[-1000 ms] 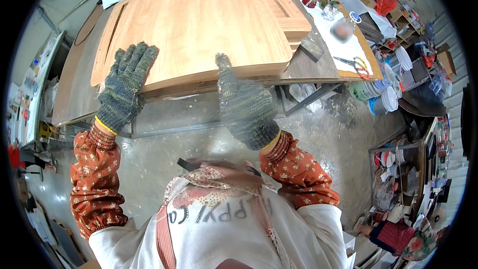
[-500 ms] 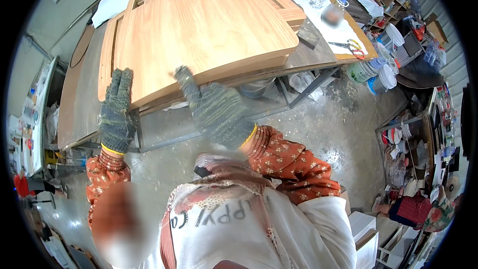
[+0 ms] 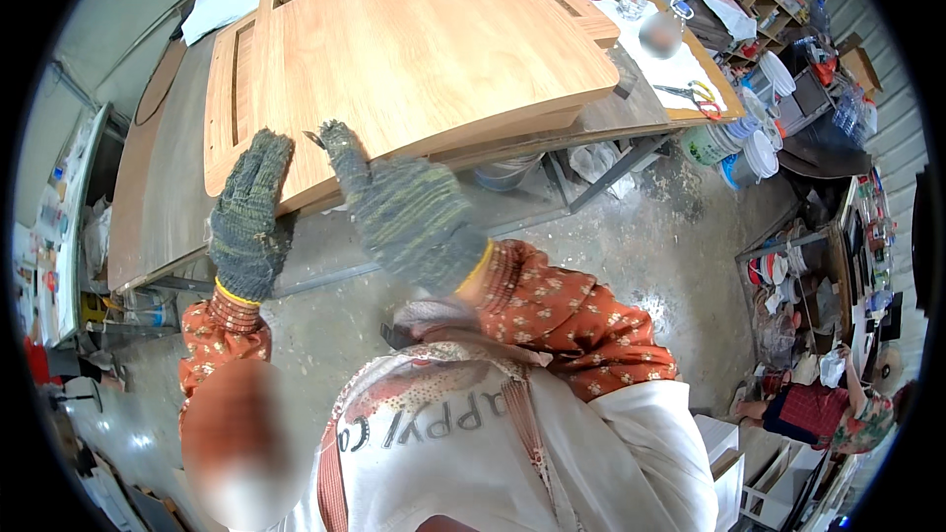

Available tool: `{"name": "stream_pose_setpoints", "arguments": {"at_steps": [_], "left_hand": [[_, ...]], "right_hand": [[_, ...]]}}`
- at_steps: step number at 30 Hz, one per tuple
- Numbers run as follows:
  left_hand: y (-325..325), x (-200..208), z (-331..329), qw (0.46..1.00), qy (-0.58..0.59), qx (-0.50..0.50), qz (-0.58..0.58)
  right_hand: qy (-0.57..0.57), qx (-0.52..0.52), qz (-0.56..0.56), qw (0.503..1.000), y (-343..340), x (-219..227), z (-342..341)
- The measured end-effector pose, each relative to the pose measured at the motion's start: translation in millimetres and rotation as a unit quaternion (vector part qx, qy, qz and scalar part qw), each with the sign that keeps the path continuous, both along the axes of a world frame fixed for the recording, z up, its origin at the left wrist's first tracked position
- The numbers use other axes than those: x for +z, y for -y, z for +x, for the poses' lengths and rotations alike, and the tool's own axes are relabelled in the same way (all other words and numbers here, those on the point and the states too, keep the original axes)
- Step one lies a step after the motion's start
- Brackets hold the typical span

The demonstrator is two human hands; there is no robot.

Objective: The person sands the edges and surfaces of wooden boards using a sanding block, wipes away dust with their gloved hands, and stacks the boards on a table.

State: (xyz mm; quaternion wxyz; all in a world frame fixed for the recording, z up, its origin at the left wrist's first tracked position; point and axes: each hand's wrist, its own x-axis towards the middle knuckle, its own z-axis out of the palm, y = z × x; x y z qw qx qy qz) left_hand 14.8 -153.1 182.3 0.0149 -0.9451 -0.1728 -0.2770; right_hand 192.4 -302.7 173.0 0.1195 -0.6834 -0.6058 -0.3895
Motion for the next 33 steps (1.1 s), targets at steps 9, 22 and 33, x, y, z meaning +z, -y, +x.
{"name": "stream_pose_setpoints", "arguments": {"at_steps": [9,22,33], "left_hand": [[-33.3,3.7,-2.0,0.992,0.077,-0.098,-0.023],[-35.2,-7.2,6.4,0.987,0.094,-0.129,-0.024],[-37.3,-7.0,4.2,0.988,0.1,-0.102,-0.054]], "right_hand": [[-0.184,-0.036,0.059,0.981,51.7,-16.7,83.4],[-0.453,-0.074,0.177,0.871,37.2,-25.9,55.3],[-0.157,-0.04,-0.051,0.986,-12.2,-33.3,-46.7]]}}
